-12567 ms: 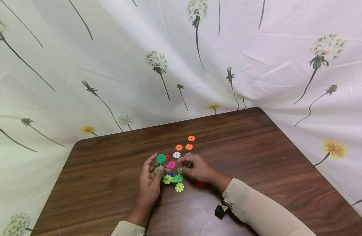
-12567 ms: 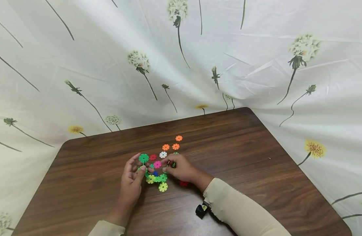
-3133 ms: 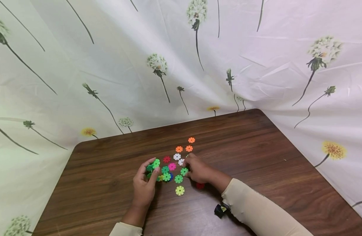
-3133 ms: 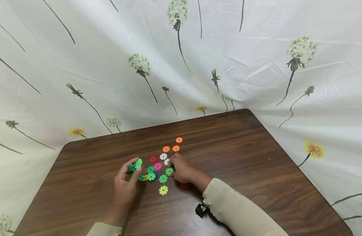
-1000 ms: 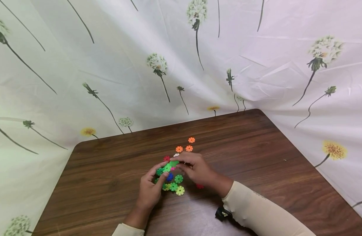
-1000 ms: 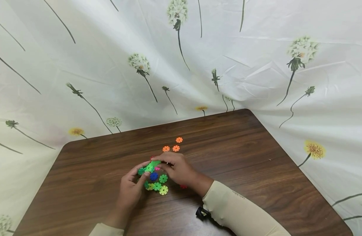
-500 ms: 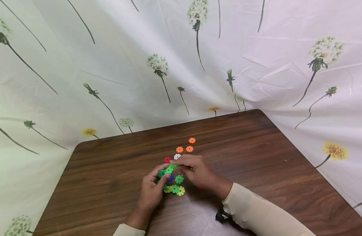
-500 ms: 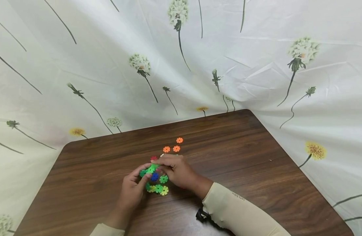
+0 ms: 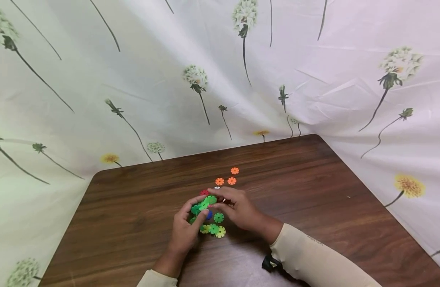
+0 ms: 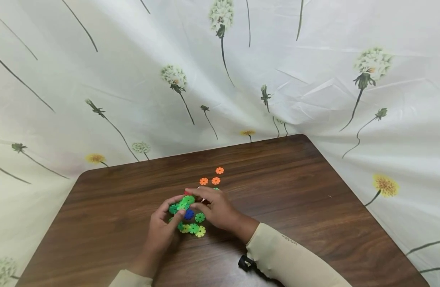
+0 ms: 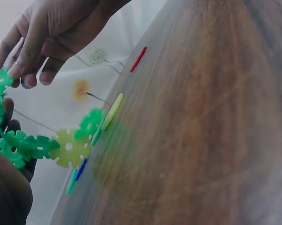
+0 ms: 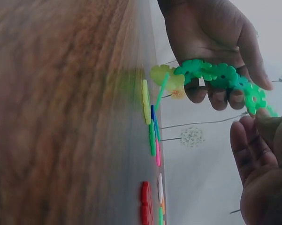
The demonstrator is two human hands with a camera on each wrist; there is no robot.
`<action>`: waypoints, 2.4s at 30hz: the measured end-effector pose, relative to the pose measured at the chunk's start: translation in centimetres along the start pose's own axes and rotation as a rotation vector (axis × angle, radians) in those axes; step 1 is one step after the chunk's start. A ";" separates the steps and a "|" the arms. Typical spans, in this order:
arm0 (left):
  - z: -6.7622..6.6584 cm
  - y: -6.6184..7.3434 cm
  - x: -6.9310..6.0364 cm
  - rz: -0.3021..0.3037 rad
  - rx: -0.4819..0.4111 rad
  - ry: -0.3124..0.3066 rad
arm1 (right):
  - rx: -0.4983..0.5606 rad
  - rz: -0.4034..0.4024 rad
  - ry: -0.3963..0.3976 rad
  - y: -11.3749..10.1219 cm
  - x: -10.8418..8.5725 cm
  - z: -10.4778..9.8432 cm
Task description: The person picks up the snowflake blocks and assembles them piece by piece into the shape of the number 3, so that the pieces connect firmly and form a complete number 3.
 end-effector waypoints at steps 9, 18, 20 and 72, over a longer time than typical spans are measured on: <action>-0.9 -0.6 -0.2 -0.058 0.018 0.115 | 0.044 0.371 -0.158 3.3 -0.6 0.6; -1.4 -0.8 -0.2 -0.012 0.007 0.125 | 0.042 0.418 -0.316 5.4 -1.3 2.0; -1.4 -0.8 -0.2 -0.015 0.009 0.124 | 0.028 0.412 -0.343 5.6 -1.4 2.3; -0.7 -0.6 0.1 0.096 0.120 0.075 | 0.763 0.400 -0.086 2.1 -0.2 -0.4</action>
Point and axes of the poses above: each hand's wrist, its own x-axis towards the middle knuckle, its own z-axis out of the palm, y = z × x, the point moved 5 cm from there along x, towards the middle knuckle, and after that the axes turned 14 degrees about -y, right-handed, at the moved point
